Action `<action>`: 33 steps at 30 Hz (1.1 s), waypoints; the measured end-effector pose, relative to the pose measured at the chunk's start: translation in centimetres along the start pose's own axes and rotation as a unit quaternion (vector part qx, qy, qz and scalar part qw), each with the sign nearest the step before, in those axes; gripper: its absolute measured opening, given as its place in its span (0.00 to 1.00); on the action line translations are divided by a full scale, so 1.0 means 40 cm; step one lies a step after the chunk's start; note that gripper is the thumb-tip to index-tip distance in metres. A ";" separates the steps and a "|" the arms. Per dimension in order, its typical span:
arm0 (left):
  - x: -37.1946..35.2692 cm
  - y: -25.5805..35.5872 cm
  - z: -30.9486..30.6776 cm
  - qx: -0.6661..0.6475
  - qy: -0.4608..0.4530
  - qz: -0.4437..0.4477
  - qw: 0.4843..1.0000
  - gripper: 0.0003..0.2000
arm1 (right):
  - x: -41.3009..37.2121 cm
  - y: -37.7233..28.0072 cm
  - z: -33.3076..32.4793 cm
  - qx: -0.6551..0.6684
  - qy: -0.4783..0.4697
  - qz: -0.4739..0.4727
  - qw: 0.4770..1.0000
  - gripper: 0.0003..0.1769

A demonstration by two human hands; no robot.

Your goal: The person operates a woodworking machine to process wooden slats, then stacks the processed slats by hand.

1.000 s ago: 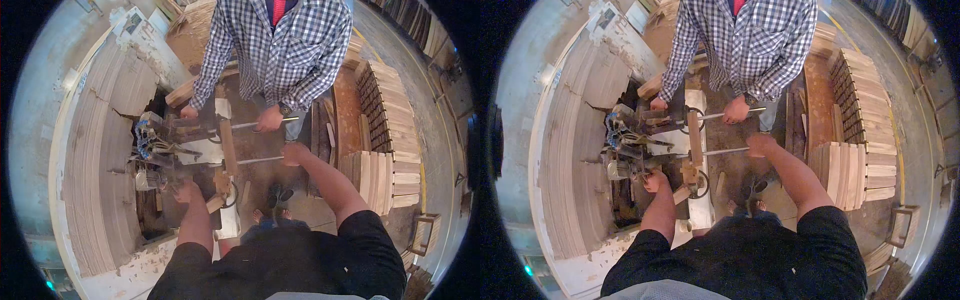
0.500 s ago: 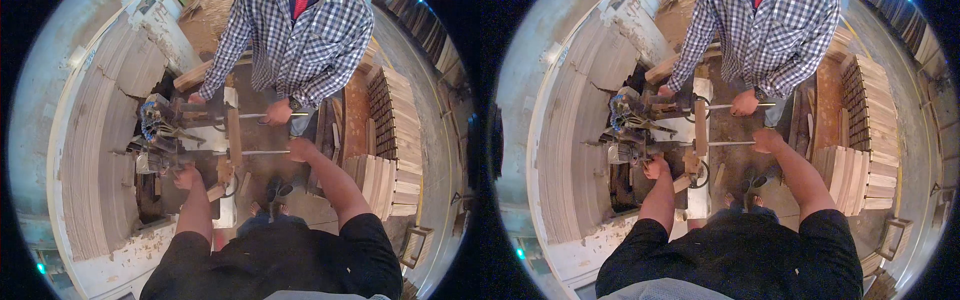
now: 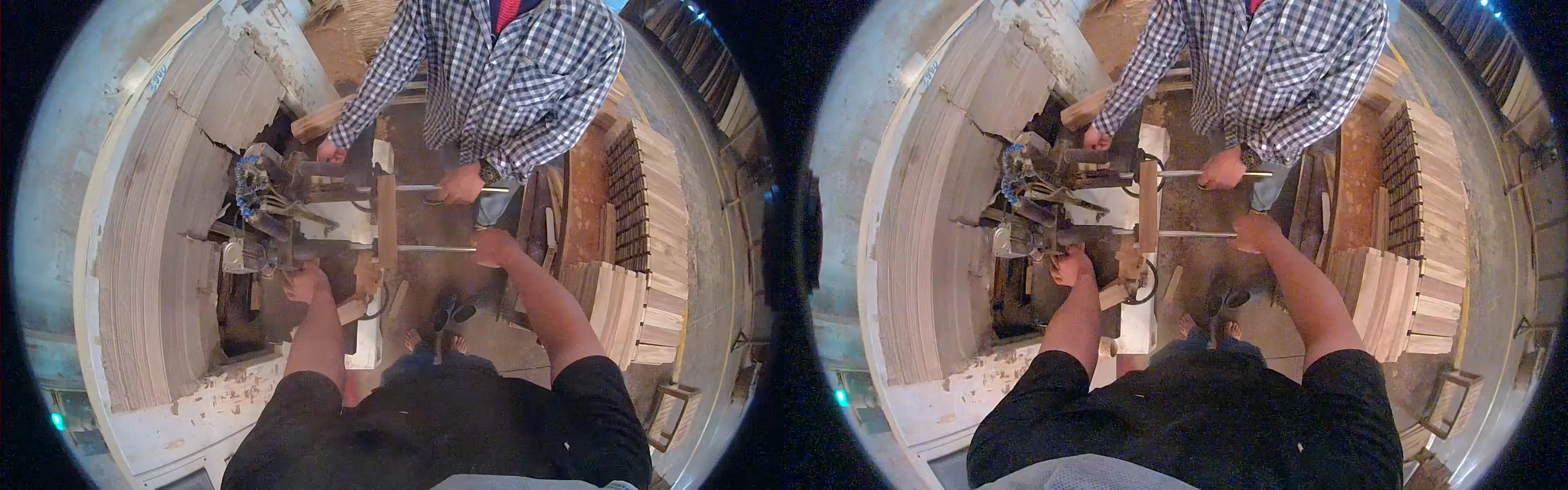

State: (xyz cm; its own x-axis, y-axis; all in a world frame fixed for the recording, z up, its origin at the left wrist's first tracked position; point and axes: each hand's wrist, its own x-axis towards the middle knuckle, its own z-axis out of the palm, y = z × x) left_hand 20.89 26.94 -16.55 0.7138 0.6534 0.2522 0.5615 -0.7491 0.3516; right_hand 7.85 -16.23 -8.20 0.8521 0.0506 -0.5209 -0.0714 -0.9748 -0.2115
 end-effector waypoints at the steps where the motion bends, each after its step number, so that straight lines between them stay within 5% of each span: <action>1: -0.001 0.008 -0.015 -0.001 -0.013 0.000 1.000 0.32 | -0.003 -0.003 -0.005 0.007 -0.004 0.007 1.000 0.28; 10: -0.024 0.039 -0.050 0.042 -0.005 0.029 0.999 0.37 | 0.016 0.019 0.033 0.031 0.062 -0.009 0.998 0.25; 33: -0.008 0.024 -0.020 0.063 -0.034 0.027 0.997 0.38 | 0.030 0.018 0.033 -0.016 0.028 -0.013 0.999 0.27</action>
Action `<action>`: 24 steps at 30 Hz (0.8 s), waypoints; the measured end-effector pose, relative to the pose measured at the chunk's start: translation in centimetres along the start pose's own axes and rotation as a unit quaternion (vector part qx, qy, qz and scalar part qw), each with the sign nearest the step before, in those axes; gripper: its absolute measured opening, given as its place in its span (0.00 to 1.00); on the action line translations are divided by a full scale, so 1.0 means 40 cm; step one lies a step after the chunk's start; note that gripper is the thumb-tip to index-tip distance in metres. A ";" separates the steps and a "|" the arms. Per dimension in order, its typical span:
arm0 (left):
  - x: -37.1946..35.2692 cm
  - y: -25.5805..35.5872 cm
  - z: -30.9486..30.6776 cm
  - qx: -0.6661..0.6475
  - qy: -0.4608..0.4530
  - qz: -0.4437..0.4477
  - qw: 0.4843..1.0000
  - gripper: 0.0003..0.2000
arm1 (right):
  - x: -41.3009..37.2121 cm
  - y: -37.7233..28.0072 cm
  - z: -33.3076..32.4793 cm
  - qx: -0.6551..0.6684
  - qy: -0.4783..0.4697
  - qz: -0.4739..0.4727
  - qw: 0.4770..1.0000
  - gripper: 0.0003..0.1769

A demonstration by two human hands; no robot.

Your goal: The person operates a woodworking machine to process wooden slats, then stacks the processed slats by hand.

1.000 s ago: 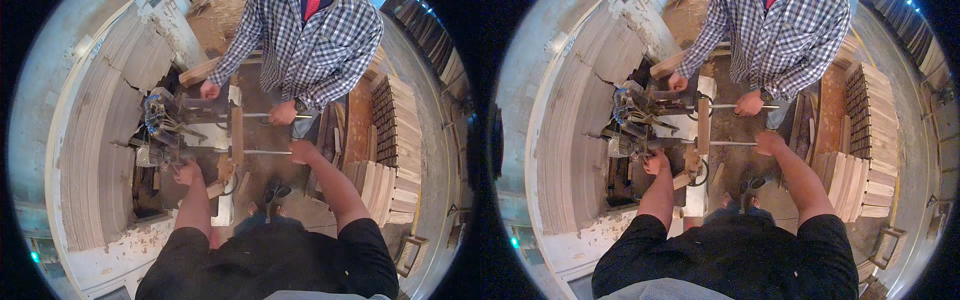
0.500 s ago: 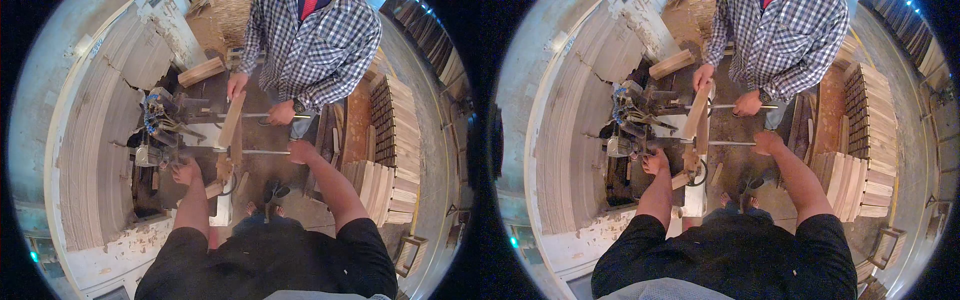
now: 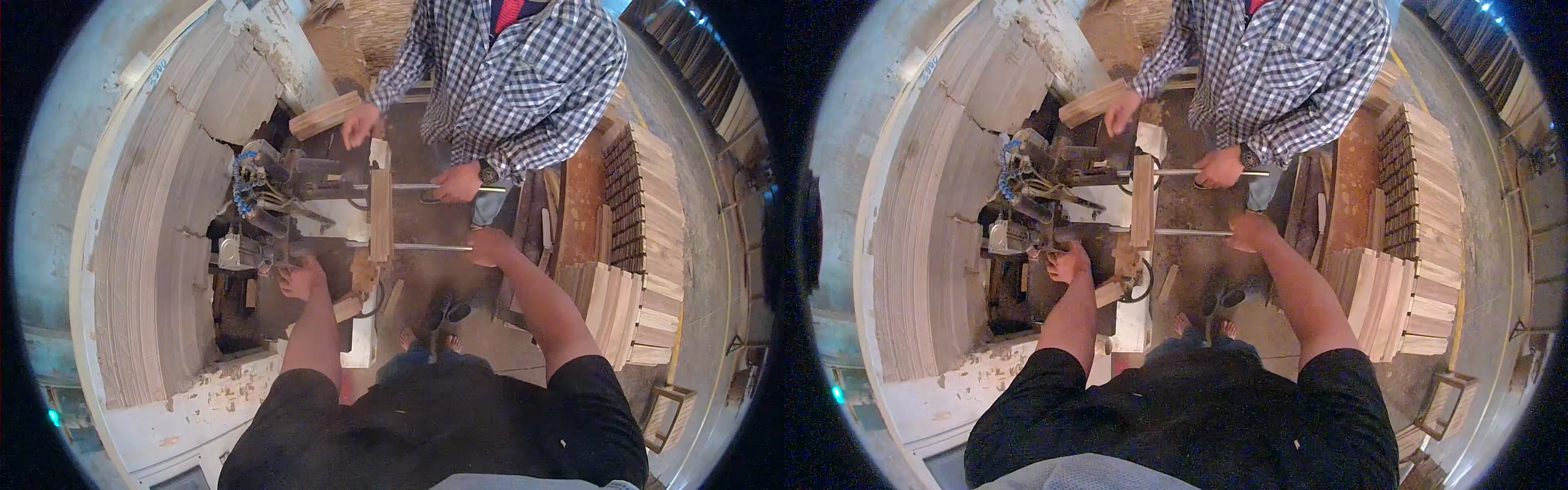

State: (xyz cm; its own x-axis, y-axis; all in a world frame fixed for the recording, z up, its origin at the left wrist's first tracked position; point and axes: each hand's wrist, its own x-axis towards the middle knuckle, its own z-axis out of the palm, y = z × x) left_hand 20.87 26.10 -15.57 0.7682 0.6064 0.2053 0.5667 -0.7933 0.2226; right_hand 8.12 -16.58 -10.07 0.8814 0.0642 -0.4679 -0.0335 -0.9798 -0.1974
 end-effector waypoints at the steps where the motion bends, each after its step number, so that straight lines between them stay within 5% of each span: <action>1: -0.001 0.003 -0.003 0.004 -0.009 -0.002 1.000 0.38 | 0.002 0.002 0.003 -0.011 -0.001 0.001 1.000 0.28; 17: -0.026 0.021 -0.014 -0.010 0.043 0.027 0.999 0.32 | -0.025 0.002 -0.038 0.025 -0.037 0.011 0.999 0.29; 24: -0.028 0.017 -0.015 -0.047 0.039 0.021 0.998 0.37 | -0.022 -0.002 -0.024 0.037 -0.012 0.015 0.999 0.25</action>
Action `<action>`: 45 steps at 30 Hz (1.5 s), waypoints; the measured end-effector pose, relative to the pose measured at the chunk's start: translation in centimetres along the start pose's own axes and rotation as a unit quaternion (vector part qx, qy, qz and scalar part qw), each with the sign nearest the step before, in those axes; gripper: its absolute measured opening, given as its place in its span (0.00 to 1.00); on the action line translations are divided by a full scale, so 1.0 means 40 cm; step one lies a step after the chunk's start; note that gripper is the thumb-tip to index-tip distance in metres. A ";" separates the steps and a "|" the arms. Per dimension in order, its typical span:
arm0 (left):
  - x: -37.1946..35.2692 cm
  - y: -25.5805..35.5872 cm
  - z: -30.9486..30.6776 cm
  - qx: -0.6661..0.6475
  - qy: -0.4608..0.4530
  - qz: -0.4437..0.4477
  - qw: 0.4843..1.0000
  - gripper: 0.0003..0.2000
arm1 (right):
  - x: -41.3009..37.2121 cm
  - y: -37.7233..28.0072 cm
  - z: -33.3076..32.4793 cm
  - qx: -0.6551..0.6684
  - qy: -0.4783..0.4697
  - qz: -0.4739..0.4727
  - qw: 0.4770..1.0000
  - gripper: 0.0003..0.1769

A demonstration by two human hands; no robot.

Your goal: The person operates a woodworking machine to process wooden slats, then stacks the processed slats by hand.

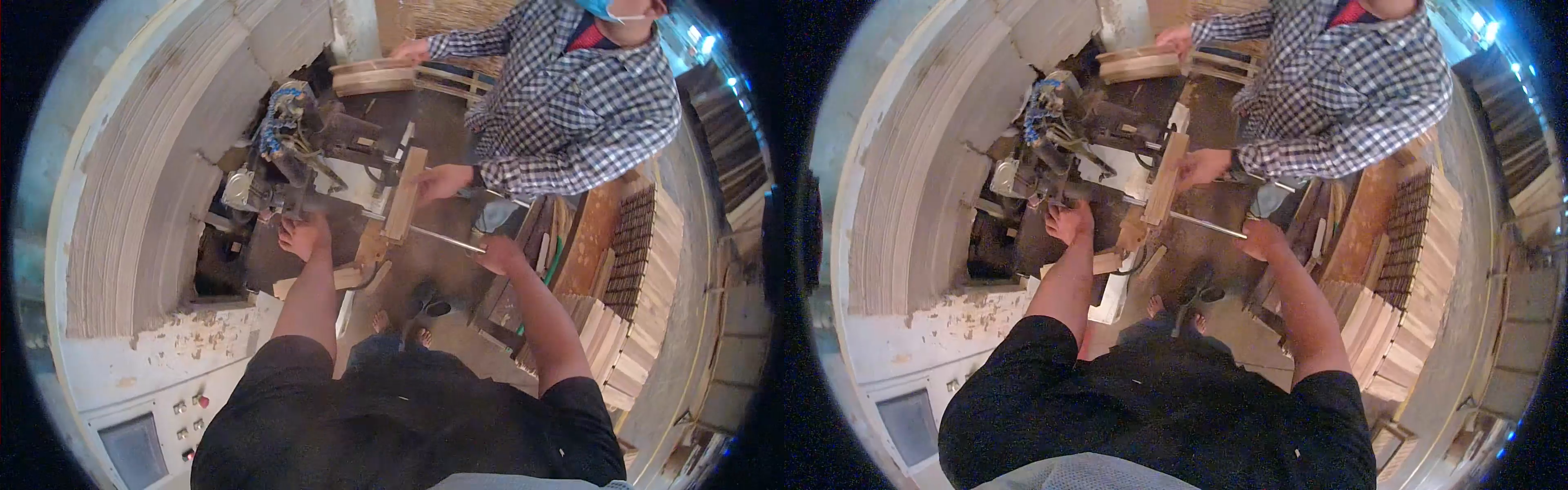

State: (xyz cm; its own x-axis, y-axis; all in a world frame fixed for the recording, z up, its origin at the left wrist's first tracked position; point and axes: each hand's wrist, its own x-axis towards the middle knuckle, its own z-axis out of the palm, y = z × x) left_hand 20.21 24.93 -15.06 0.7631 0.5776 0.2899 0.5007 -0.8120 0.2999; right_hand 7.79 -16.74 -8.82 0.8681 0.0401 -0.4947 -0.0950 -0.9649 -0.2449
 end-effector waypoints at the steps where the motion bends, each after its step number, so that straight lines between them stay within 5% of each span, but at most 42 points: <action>1: 0.006 0.006 -0.004 -0.002 0.004 -0.010 1.000 0.37 | 0.005 0.000 0.000 -0.007 0.001 -0.008 1.000 0.24; 16: 0.003 0.006 -0.047 0.003 -0.085 -0.029 0.996 0.37 | 0.024 -0.008 0.020 -0.007 0.023 -0.014 1.000 0.27; 45: 0.005 0.006 -0.025 0.000 -0.042 -0.032 0.999 0.39 | 0.014 -0.004 0.006 -0.017 -0.009 0.001 1.000 0.25</action>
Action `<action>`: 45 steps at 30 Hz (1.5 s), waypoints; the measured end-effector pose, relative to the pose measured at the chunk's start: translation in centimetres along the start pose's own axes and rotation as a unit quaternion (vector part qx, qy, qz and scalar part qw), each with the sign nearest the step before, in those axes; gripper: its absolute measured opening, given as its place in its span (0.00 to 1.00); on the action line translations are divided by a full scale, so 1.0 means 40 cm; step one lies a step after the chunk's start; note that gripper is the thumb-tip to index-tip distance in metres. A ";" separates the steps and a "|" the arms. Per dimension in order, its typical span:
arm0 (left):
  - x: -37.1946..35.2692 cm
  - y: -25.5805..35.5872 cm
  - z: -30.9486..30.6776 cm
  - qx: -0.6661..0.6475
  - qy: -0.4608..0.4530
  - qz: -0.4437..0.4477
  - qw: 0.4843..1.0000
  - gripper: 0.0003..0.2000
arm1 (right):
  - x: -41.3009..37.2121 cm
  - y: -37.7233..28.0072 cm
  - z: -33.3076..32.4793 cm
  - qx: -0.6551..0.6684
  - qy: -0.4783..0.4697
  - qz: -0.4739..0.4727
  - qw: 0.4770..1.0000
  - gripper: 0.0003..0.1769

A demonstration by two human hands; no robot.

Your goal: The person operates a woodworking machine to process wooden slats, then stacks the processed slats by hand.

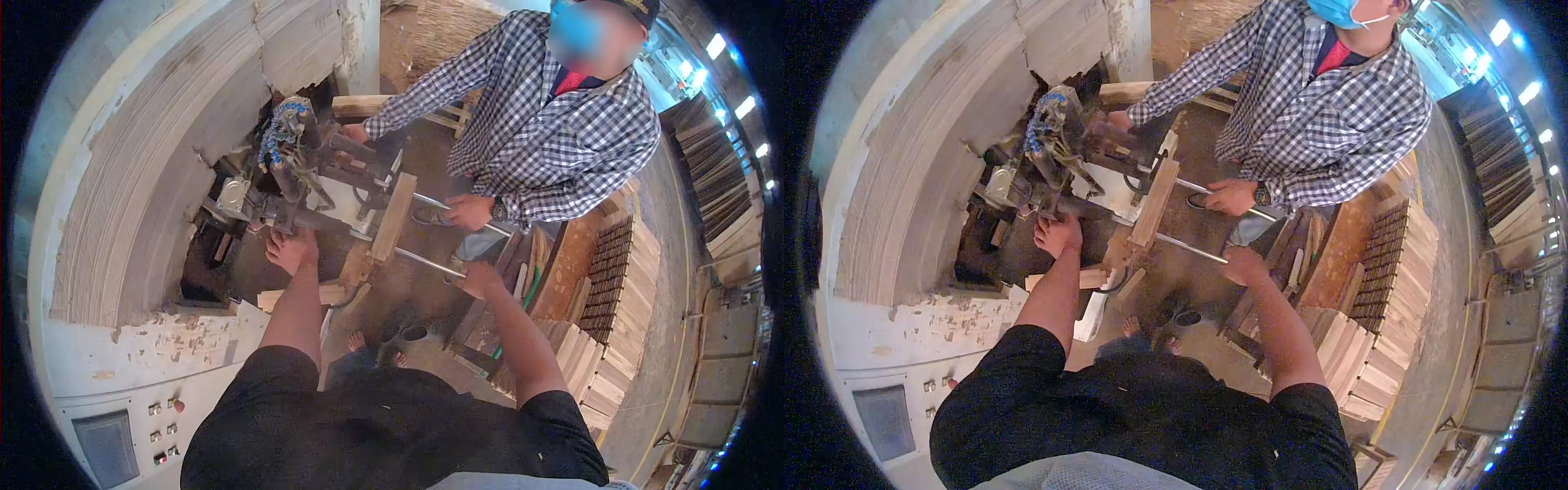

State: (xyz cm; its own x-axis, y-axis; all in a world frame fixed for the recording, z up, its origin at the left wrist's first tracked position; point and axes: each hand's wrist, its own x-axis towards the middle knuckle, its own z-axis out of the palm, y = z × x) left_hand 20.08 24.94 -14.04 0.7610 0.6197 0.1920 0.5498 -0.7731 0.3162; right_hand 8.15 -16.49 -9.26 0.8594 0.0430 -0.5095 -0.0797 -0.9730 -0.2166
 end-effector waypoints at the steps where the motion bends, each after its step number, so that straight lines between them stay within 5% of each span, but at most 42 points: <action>1: -0.001 0.002 -0.002 -0.002 0.001 0.003 1.000 0.39 | -0.012 -0.009 -0.015 0.012 -0.009 0.007 1.000 0.25; 37: 0.003 0.008 -0.028 0.018 -0.058 -0.015 0.998 0.41 | 0.021 0.008 0.031 -0.010 0.038 -0.020 0.999 0.25; 39: 0.004 0.001 -0.011 -0.037 -0.005 -0.010 0.999 0.40 | 0.027 0.004 0.022 -0.009 0.019 -0.015 1.000 0.25; 45: -0.003 -0.003 -0.019 -0.015 -0.043 0.023 0.999 0.32 | 0.006 -0.025 0.000 -0.001 0.011 0.012 1.000 0.25</action>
State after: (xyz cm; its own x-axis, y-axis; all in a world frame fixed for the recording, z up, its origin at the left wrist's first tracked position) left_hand 19.68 25.05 -13.39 0.8122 0.5694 0.1272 0.5044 -0.7948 0.3373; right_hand 8.43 -15.49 -9.15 0.8683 0.0142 -0.4959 -0.0996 -0.9743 -0.2022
